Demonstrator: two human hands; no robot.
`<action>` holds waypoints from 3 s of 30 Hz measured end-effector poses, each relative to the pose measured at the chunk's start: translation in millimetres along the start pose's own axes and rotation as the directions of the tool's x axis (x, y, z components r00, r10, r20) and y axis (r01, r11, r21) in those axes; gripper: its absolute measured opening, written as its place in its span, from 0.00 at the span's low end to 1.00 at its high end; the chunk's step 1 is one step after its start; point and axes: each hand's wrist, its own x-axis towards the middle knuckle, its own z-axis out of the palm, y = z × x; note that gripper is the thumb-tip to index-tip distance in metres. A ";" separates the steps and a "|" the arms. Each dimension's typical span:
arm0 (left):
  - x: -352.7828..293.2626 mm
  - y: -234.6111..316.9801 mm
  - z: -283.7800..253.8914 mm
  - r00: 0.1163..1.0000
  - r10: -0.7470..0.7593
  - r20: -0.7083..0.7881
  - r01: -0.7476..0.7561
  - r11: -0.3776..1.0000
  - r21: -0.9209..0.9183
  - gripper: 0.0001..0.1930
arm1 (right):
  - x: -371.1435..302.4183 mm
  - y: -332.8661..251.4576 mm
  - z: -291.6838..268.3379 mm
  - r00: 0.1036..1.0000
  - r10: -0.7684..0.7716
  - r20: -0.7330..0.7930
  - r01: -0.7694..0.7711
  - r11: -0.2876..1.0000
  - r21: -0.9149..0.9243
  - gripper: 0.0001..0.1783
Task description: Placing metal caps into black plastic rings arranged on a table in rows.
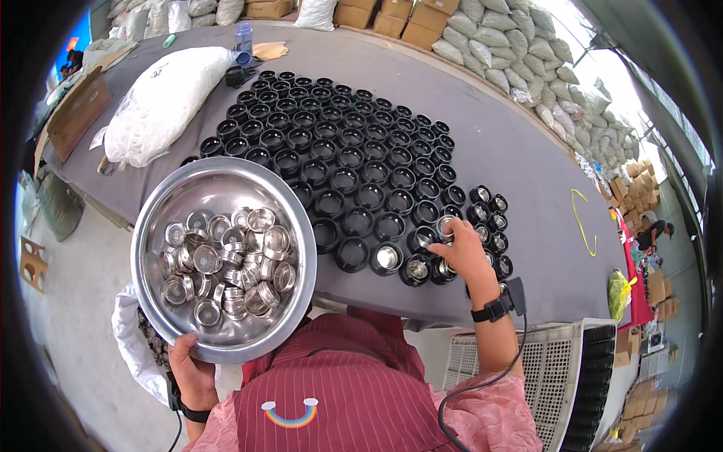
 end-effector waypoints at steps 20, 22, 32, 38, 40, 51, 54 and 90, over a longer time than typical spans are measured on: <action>-4.2 -7.3 -24.4 0.997 0.075 -0.008 -0.073 0.990 0.119 0.23 | 1.5 77.4 0.5 0.921 0.328 0.212 -0.355 0.475 0.805 0.08; -3.9 -10.4 -29.5 0.996 0.085 0.000 -0.085 0.991 0.106 0.23 | 0.3 78.3 -0.1 0.919 0.333 0.212 -0.355 0.457 0.816 0.07; -12.5 -4.7 -9.9 0.998 0.033 -0.050 -0.034 0.999 -0.023 0.22 | 1.9 82.4 -4.3 0.898 0.395 0.197 -0.360 0.397 0.844 0.04; -12.0 -0.1 0.5 0.993 -0.031 -0.113 0.016 0.991 -0.132 0.23 | 10.9 69.1 -1.4 0.973 0.232 -0.012 -0.174 0.761 0.625 0.06; -15.3 1.0 4.9 0.992 -0.037 -0.119 0.020 0.989 -0.145 0.23 | 15.2 43.1 -8.1 0.956 0.279 0.094 -0.290 0.841 0.457 0.12; -17.5 -0.6 0.2 0.998 0.002 -0.067 -0.009 0.995 -0.100 0.24 | 32.1 22.0 -10.0 0.999 0.030 0.037 -0.025 0.990 -0.137 0.11; -18.9 0.0 -0.3 0.995 0.006 -0.101 -0.015 0.996 -0.089 0.23 | 45.5 28.6 -16.6 0.997 0.062 -0.035 -0.066 0.993 -0.102 0.12; -21.9 0.0 -13.0 0.989 0.063 -0.134 -0.083 0.986 -0.145 0.23 | 105.2 17.0 31.1 0.967 0.254 -0.013 -0.193 0.766 0.613 0.09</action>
